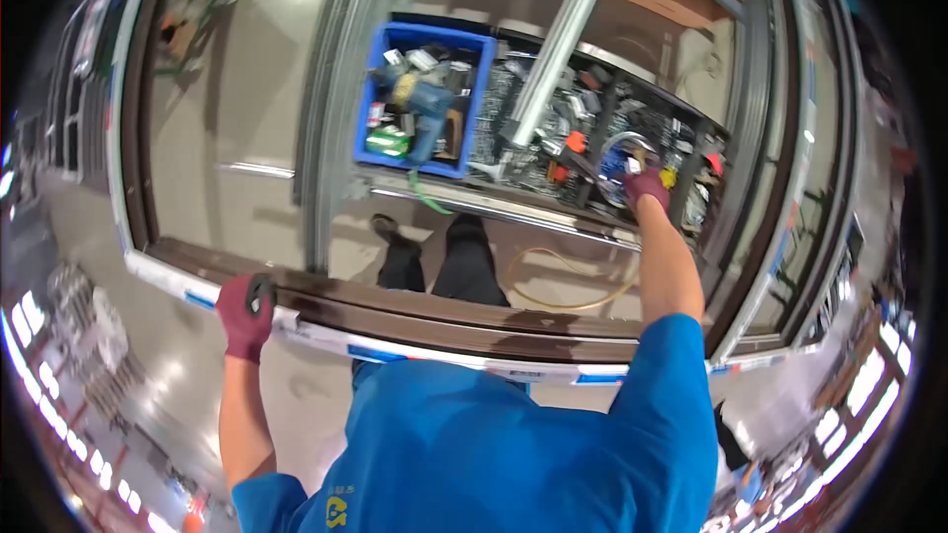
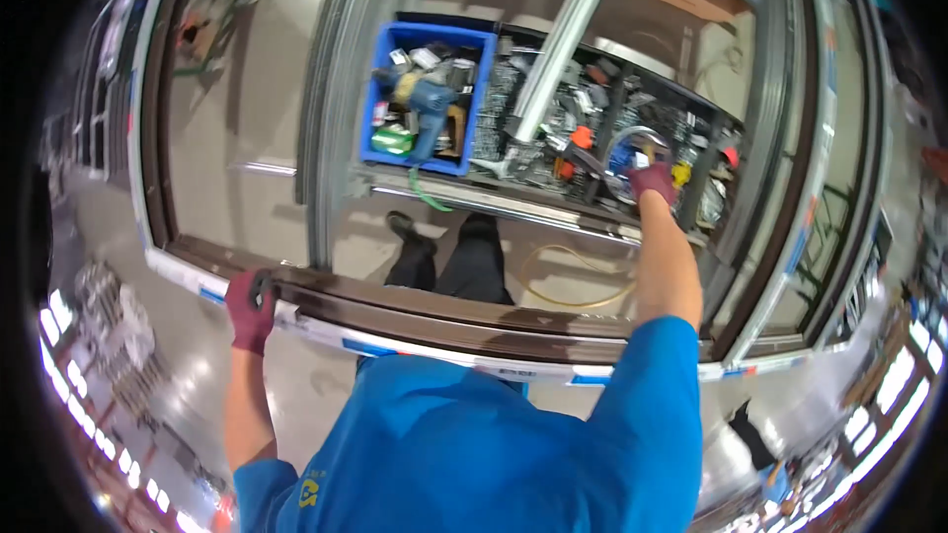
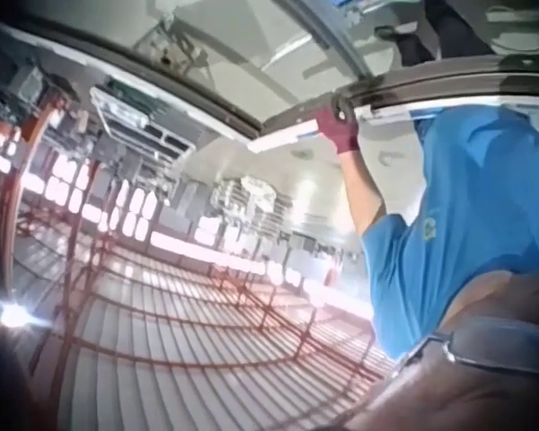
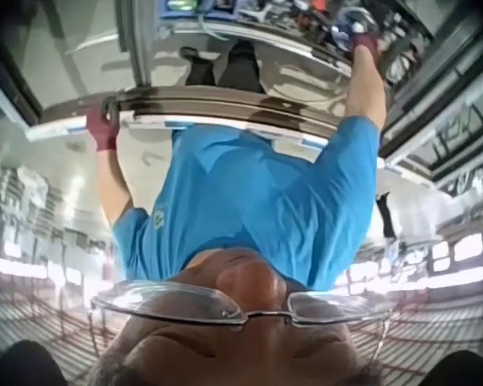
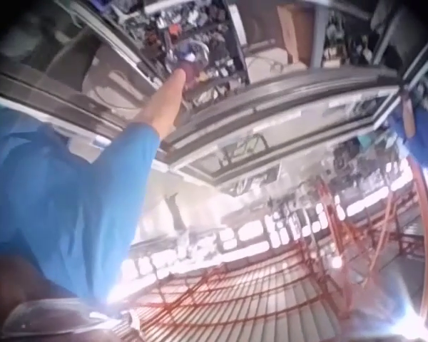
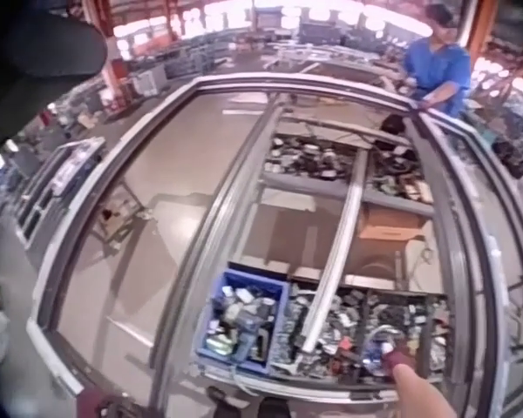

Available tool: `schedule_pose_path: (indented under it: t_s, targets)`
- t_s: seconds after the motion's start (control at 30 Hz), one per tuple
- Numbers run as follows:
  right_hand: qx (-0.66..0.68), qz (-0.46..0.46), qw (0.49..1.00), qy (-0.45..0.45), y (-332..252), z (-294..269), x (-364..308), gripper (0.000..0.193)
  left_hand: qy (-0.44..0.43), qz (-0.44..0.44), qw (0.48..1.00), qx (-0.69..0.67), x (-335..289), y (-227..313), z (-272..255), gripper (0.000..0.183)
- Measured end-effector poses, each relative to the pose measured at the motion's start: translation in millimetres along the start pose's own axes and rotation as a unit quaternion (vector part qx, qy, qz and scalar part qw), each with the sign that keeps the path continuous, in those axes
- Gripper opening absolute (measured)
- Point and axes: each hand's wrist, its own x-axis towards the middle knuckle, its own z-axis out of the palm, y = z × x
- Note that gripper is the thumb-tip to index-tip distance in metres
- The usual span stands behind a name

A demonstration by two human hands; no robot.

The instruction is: Assembling a large metal window frame by attaching profiles and securing them with a drill and a mallet.

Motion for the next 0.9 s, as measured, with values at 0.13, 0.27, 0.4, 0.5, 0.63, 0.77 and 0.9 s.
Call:
schedule_pose_path:
  t_s: [0.13,0.27,0.4,0.5,0.63,0.77,0.9]
  targets:
    - [-0.076,-0.257,0.956,0.119,-102.3,-1.6,-71.5,0.062,0.036,0.037,0.998,0.023,-11.2,-7.7,8.0,0.027]
    - [0.409,-0.301,0.815,-0.278,-223.0,59.2,-159.4,0.062,0.018,0.027,0.999,0.020,-14.1,-0.9,-2.7,0.022]
    - [0.516,-0.173,0.789,-0.286,-335.2,171.7,-153.6,0.042,0.055,0.048,0.997,-0.033,9.9,5.9,0.7,0.016]
    - [0.556,-0.190,0.774,-0.234,-357.0,189.4,-129.9,0.037,0.060,0.035,0.996,-0.055,22.5,8.2,4.3,0.014]
    - [0.632,-0.063,0.586,-0.502,-334.1,118.6,-155.5,0.031,0.091,-0.023,0.995,-0.039,-3.0,11.0,-4.6,0.015]
    - [0.653,-0.161,0.627,-0.393,-258.9,77.0,-160.4,0.038,0.062,-0.001,0.997,-0.052,2.4,1.4,-1.8,0.012]
    - [0.562,-0.271,0.750,-0.220,-157.9,0.6,-211.8,0.037,0.075,0.003,0.996,-0.046,-11.7,-0.3,2.0,0.019]
